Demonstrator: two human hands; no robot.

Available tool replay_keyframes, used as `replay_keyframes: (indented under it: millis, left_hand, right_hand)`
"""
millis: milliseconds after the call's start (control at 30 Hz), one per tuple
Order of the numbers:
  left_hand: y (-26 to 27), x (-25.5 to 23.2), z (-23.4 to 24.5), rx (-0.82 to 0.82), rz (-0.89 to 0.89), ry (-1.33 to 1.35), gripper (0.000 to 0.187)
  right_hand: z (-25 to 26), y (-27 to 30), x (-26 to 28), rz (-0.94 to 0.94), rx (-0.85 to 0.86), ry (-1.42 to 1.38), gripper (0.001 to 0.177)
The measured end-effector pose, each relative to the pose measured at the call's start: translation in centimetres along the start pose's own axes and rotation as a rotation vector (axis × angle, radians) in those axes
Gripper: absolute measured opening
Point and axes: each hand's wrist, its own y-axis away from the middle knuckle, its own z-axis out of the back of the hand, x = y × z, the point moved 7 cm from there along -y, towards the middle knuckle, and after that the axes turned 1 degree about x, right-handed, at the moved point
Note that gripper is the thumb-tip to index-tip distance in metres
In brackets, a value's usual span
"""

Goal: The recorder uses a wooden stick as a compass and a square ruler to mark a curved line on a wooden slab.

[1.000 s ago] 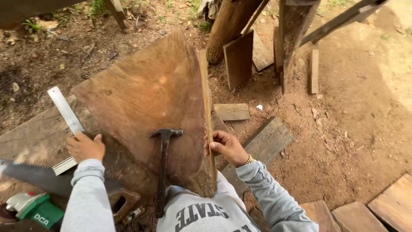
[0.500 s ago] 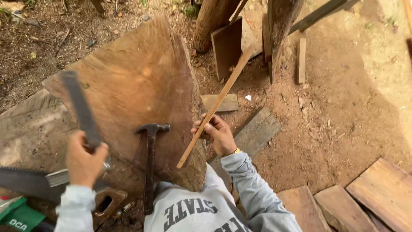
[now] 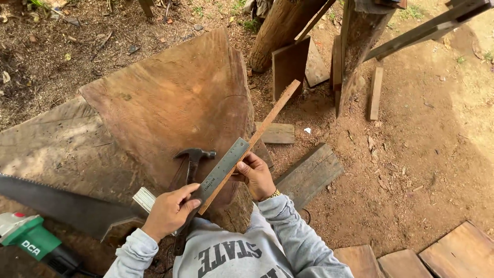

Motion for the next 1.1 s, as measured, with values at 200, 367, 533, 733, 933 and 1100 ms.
replay_keyframes:
  millis: [200, 367, 533, 733, 933, 1100]
  left_hand:
    - [-0.4, -1.2, 0.0, -0.029, -0.050, -0.016, 0.043]
    - [0.3, -2.7, 0.4, -0.068, -0.108, -0.004, 0.037]
    - [-0.8, -4.2, 1.3, -0.061, -0.160, -0.003, 0.035]
    - [-0.8, -4.7, 1.4, -0.008, -0.101, -0.005, 0.034]
    - [-0.9, -4.4, 1.4, -0.013, -0.115, 0.004, 0.034]
    - [-1.2, -4.4, 1.5, 0.008, -0.090, 0.024, 0.035]
  right_hand:
    - [-0.4, -0.1, 0.5, 0.005, 0.015, -0.012, 0.022]
    - [0.3, 0.9, -0.2, -0.075, -0.112, 0.079, 0.026]
    - [0.6, -0.3, 1.5, 0.052, 0.025, 0.023, 0.020]
    - [0.5, -0.1, 1.8, 0.050, 0.007, 0.020, 0.023]
    - [0.5, -0.4, 1.8, 0.063, 0.009, 0.020, 0.024]
    - [0.8, -0.5, 1.5, 0.074, 0.011, 0.017, 0.025]
